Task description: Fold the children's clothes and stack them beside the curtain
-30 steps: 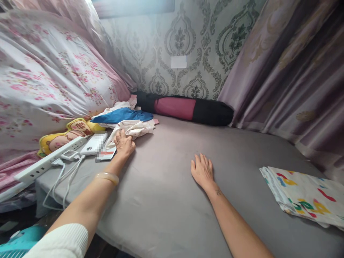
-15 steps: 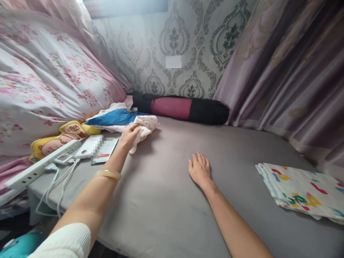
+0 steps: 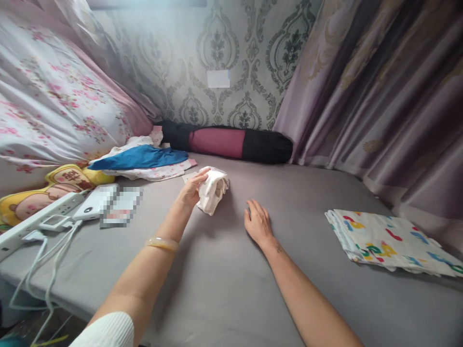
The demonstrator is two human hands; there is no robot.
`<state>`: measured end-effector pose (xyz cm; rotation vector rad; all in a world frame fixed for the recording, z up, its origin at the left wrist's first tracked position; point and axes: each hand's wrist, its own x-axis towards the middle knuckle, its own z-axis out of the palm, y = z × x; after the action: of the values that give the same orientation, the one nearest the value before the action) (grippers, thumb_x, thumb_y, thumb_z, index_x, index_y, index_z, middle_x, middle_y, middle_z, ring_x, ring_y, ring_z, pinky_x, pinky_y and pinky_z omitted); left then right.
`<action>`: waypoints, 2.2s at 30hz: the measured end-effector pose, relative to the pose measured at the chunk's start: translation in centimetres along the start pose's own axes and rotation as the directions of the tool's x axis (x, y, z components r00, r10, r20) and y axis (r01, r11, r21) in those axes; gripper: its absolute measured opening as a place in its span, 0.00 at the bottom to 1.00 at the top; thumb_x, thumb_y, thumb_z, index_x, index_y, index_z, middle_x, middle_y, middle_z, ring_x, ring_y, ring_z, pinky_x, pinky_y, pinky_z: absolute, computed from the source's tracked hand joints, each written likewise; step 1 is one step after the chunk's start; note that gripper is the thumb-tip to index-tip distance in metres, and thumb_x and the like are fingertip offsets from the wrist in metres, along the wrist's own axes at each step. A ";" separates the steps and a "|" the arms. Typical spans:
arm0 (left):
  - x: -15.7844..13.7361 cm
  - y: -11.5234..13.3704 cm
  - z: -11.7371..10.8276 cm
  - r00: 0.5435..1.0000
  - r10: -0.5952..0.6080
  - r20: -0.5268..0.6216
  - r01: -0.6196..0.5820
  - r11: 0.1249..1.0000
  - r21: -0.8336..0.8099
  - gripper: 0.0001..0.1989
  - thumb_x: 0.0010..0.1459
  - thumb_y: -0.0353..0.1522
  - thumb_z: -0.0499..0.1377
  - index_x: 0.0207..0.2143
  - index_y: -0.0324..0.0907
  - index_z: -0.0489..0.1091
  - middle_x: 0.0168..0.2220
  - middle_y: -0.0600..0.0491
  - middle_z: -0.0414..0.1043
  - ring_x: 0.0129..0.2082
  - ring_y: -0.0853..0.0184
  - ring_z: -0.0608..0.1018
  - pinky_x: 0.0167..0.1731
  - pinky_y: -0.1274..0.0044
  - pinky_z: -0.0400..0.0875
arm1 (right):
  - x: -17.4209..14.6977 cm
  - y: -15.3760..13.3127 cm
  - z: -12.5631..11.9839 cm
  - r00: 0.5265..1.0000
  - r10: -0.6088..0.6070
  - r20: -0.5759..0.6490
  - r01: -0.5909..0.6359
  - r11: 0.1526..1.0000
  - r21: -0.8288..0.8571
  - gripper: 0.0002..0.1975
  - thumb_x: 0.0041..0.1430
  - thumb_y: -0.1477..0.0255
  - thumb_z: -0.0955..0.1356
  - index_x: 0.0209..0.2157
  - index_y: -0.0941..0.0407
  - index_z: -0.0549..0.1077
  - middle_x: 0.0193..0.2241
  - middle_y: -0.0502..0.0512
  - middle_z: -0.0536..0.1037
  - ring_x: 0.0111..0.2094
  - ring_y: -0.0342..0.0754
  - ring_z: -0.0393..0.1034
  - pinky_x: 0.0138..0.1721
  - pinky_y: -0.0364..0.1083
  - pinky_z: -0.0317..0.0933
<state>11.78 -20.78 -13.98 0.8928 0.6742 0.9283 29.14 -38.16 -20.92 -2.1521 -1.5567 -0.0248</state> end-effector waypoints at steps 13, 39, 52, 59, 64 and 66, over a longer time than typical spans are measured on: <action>-3.0 -4.2 5.6 0.967 -0.045 0.252 0.018 0.994 0.109 0.27 0.51 0.35 0.68 0.53 0.39 0.71 0.41 0.47 0.76 0.36 0.65 0.78 0.37 0.76 0.73 | 0.6 0.5 -0.8 0.977 -0.122 -0.175 0.153 0.973 0.175 0.25 0.64 0.78 0.54 0.60 0.57 0.65 0.65 0.59 0.60 0.66 0.46 0.52 0.65 0.49 0.51; -6.1 -8.3 5.6 0.764 0.489 0.420 -0.617 0.368 0.695 0.24 0.54 0.22 0.48 0.52 0.42 0.68 0.50 0.45 0.71 0.51 0.60 0.72 0.53 0.70 0.66 | 2.6 1.4 -10.9 0.811 0.043 -0.583 0.063 0.985 0.159 0.13 0.63 0.73 0.59 0.40 0.58 0.73 0.43 0.63 0.76 0.48 0.50 0.70 0.54 0.49 0.61; -6.6 -6.8 5.5 0.884 0.310 0.350 -0.466 0.651 0.599 0.15 0.59 0.43 0.60 0.35 0.41 0.78 0.28 0.52 0.75 0.28 0.67 0.74 0.28 0.78 0.65 | 2.3 5.4 -11.2 0.921 0.322 0.221 -0.383 0.854 0.352 0.11 0.48 0.74 0.61 0.29 0.55 0.76 0.26 0.52 0.77 0.29 0.47 0.70 0.27 0.42 0.57; -6.8 -6.7 5.1 0.913 0.114 0.391 -0.383 0.567 0.729 0.15 0.55 0.43 0.62 0.37 0.41 0.78 0.37 0.49 0.79 0.38 0.59 0.79 0.37 0.74 0.71 | 2.2 5.6 -10.4 0.961 0.157 0.229 -0.173 0.984 0.050 0.16 0.59 0.74 0.60 0.40 0.55 0.79 0.42 0.58 0.81 0.44 0.52 0.73 0.42 0.44 0.60; -6.6 -6.8 4.8 0.916 0.100 0.389 -0.381 0.525 0.761 0.12 0.55 0.40 0.61 0.34 0.41 0.77 0.33 0.51 0.79 0.35 0.61 0.79 0.34 0.76 0.70 | 2.1 3.6 -9.5 0.956 -0.097 0.278 0.033 0.973 0.227 0.16 0.65 0.71 0.59 0.43 0.52 0.77 0.44 0.54 0.80 0.44 0.50 0.73 0.45 0.44 0.60; -6.4 -6.9 4.6 0.905 0.129 0.404 -0.412 0.498 0.763 0.12 0.56 0.40 0.60 0.33 0.41 0.77 0.32 0.52 0.79 0.33 0.63 0.79 0.33 0.77 0.70 | 2.0 3.1 -8.6 0.927 -0.168 0.336 0.078 0.961 0.266 0.16 0.65 0.70 0.59 0.43 0.52 0.77 0.43 0.53 0.80 0.44 0.49 0.72 0.44 0.44 0.60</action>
<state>15.25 -30.21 -17.06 2.0409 0.7227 0.6845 34.87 -40.45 -13.92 -1.9308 -1.7848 0.5202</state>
